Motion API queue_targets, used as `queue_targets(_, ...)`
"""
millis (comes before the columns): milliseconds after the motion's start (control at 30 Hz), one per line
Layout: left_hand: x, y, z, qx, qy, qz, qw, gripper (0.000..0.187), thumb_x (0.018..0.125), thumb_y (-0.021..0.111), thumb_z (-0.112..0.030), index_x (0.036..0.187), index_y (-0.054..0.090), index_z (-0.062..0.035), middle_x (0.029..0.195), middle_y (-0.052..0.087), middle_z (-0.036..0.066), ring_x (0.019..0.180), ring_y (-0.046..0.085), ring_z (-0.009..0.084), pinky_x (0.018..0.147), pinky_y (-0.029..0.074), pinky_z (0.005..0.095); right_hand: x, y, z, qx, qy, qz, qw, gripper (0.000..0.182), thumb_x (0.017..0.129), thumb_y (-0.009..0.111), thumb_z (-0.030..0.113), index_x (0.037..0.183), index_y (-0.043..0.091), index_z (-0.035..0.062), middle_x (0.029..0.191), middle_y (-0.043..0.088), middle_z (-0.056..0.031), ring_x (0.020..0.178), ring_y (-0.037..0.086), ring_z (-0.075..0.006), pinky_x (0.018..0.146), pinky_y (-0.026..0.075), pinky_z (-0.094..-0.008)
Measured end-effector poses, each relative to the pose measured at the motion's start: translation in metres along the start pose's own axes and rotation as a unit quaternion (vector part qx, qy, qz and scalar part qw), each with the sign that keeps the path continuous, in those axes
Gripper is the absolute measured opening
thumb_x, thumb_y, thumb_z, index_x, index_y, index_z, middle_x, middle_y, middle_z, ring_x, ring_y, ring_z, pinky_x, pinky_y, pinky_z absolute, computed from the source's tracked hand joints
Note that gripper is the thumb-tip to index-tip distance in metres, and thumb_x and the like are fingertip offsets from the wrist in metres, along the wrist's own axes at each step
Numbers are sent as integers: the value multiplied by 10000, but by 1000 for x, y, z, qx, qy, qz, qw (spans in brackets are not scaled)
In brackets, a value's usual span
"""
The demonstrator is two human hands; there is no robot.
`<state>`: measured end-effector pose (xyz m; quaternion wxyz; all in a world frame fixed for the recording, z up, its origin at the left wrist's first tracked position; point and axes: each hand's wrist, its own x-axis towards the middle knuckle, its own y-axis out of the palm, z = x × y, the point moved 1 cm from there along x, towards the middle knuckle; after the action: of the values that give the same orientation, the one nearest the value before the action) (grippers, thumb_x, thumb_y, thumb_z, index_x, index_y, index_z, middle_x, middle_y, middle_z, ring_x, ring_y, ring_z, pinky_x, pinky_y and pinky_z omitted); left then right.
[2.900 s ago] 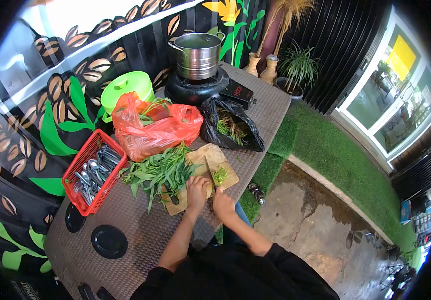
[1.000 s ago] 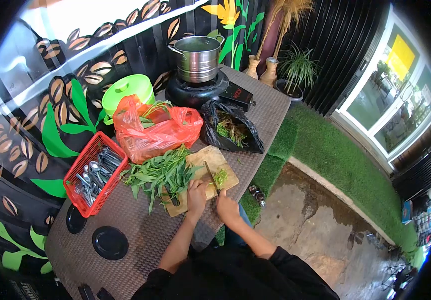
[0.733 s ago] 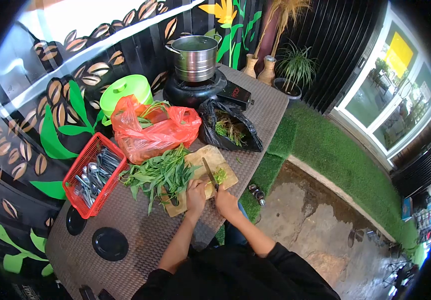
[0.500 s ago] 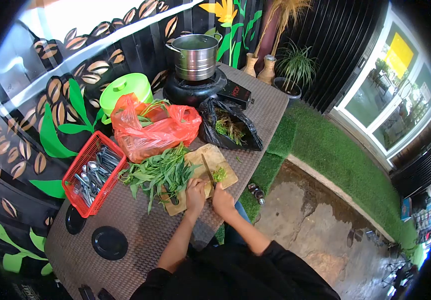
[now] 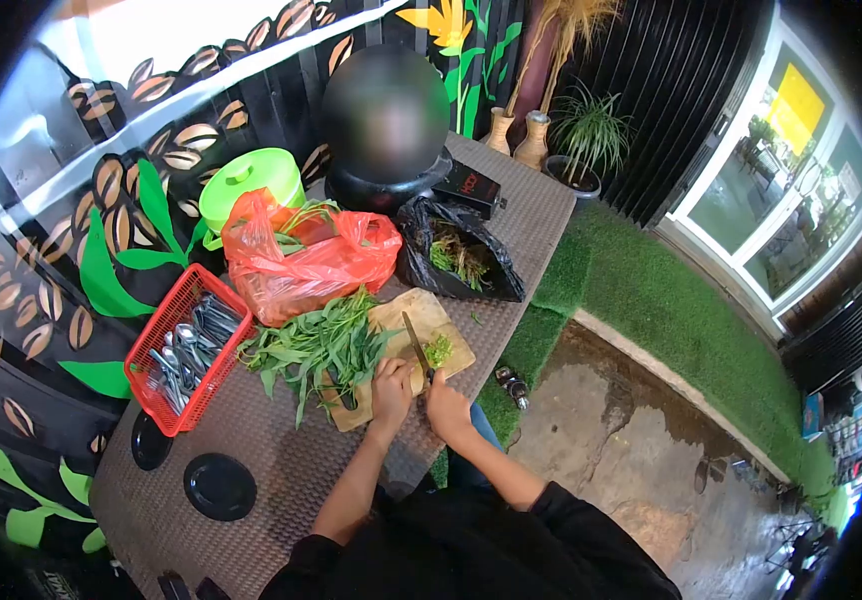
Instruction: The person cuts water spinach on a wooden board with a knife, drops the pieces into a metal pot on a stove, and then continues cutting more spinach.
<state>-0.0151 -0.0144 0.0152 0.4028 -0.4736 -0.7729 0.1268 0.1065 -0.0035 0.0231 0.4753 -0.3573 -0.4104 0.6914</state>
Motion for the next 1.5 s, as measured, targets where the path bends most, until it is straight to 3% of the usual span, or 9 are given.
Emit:
queue_targets(100,3,-1,-3,-14,11,-11,1000,127,798,560,-8,861,667,18,863,595,115,871,543,289,768,450,386,8,4,4,-27,-4,8,1000,255,890,441,148,1081,392,-14,720,654,-210,647,662,-360,570,544,-446)
queue_targets(200,-1,-3,-5,15,27,10,999,130,799,565,-14,876,666,13,859,588,111,867,535,287,782,439,385,8,1,7,-3,-9,4,1000,248,887,421,142,1078,377,-11,700,634,-239,671,651,-401,571,528,-487)
queue_targets(500,3,2,1,-7,-8,-32,999,122,798,592,-29,877,678,8,852,590,110,881,530,283,786,439,381,6,-10,-13,2,6,-6,1000,319,916,447,278,1101,416,21,716,637,-226,661,636,-404,590,506,-508)
queue_targets(667,11,11,-1,-16,-5,-1,1000,101,771,641,-40,850,689,1,847,606,110,859,530,280,779,434,369,9,-30,-23,63,-59,-14,996,305,891,488,266,1044,467,3,741,624,-261,709,626,-416,628,502,-510)
queue_targets(1100,8,16,-3,1,-31,4,999,128,790,596,-40,866,695,-14,869,608,90,887,523,272,796,425,376,-2,-28,-8,27,1,34,999,334,928,451,274,1070,411,-26,806,627,-284,758,631,-436,660,507,-518)
queue_targets(1200,10,15,-3,13,-13,7,1000,127,780,601,-37,862,695,-13,872,614,89,891,525,269,795,427,374,-1,-14,0,42,53,61,996,315,932,445,274,1043,417,-19,816,628,-283,772,632,-437,666,510,-516)
queue_targets(1267,8,16,-2,11,-12,6,1000,131,779,599,-33,865,694,-11,869,617,88,892,526,267,795,428,371,12,-2,-4,25,-3,-25,999,269,887,481,195,1049,425,-13,724,643,-228,682,658,-379,583,538,-458)
queue_targets(1400,9,15,-4,5,-15,8,1000,133,784,602,-33,879,692,-6,867,623,96,884,530,270,792,426,367,23,-5,-6,14,-3,-20,1000,249,878,476,168,1038,416,-13,724,644,-228,680,658,-380,577,540,-446)
queue_targets(1500,9,15,-4,13,-21,-6,1000,126,783,604,-31,869,693,-5,860,623,93,877,532,271,786,428,368,8,-10,1,42,34,25,998,290,927,442,260,1023,414,-13,809,626,-287,782,633,-435,669,509,-519)
